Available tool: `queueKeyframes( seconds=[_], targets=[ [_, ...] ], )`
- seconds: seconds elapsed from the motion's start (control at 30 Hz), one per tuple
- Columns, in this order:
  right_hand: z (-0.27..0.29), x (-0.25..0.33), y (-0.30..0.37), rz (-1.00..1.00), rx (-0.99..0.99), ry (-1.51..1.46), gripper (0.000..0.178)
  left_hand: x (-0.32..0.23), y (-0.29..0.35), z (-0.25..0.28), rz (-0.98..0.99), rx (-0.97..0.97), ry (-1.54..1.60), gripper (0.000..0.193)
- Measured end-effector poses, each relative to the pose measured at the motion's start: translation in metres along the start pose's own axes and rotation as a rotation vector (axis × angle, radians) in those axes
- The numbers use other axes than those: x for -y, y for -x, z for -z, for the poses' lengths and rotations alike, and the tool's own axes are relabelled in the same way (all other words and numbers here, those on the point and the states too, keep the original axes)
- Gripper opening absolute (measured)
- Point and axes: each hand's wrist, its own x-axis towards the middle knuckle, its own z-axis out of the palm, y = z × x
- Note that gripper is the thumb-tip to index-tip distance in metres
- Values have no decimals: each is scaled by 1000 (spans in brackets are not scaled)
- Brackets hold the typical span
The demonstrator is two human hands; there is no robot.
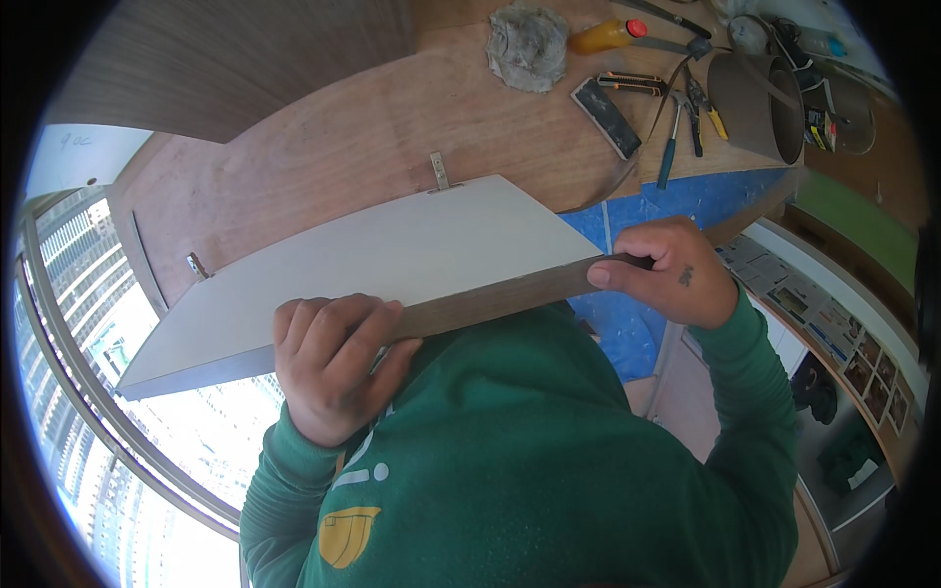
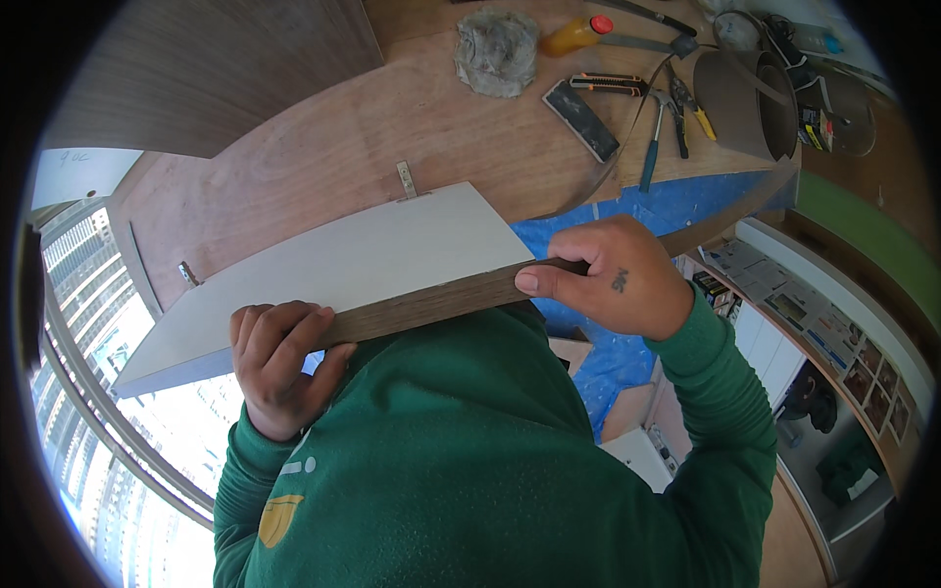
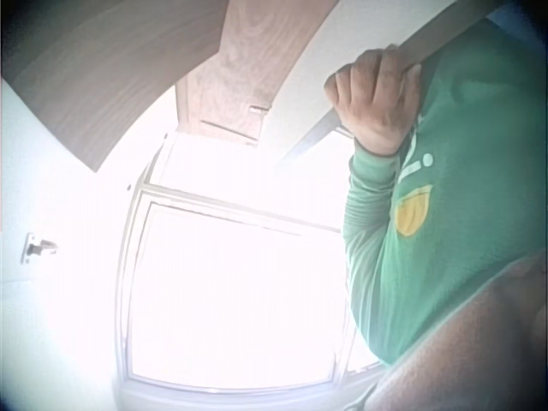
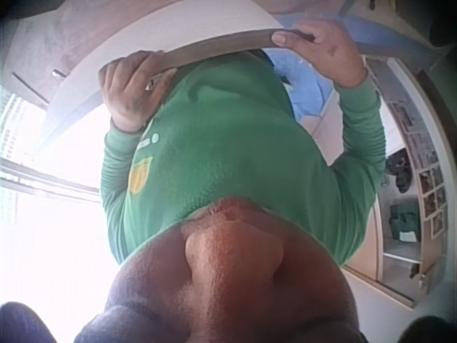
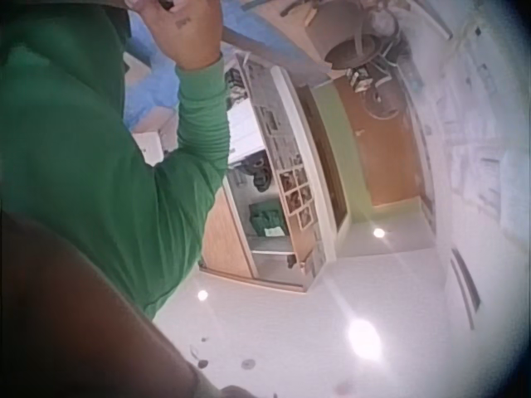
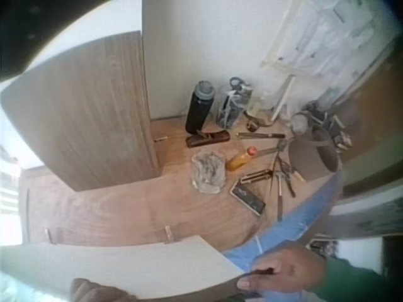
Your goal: The person applies a thin strip of edge banding to the exposed edge of a white cabinet panel, presses it into place, and uses a hammer to tap it flush along the length. The person then flips the panel and continues to secure the banding on the opposite side.
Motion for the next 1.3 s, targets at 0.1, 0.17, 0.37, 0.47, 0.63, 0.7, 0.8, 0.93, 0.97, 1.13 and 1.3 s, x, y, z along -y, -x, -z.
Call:
queueKeyframes(
  seconds=[0.1,0.17,0.37,0.47,0.63,0.7,0.8,0.93,0.97,1.13,1.3],
  targets=[
    [1,-1,-1,-5,9,17,46,1,-1,0,3,0,2,49],
    [1,-1,-2,-8,10,19,46,1,-1,0,4,-2,6,49],
    [2,2,-3,-28,5,-25,46,3,-3,1,6,-2,11,49],
    [1,3,-4,-18,-4,-34,46,3,-2,1,12,4,10,50],
    [3,1,-4,-6,10,-14,44,2,-2,0,16,0,8,50],
    [2,0,-4,-14,10,-26,44,1,-2,1,20,1,9,49],
    [1,0,-4,-38,10,-60,44,-1,-5,2,41,11,18,45],
    [3,2,-5,-80,45,-70,45,-10,-23,16,122,80,84,41],
    [2,1,-4,-74,41,-59,44,-12,-26,18,143,99,112,41],
    [2,1,-5,-68,16,-60,43,-22,-44,-8,148,39,139,24],
    [1,-6,-6,-44,5,-3,46,-30,-62,-24,154,-8,250,15]
  ],
)
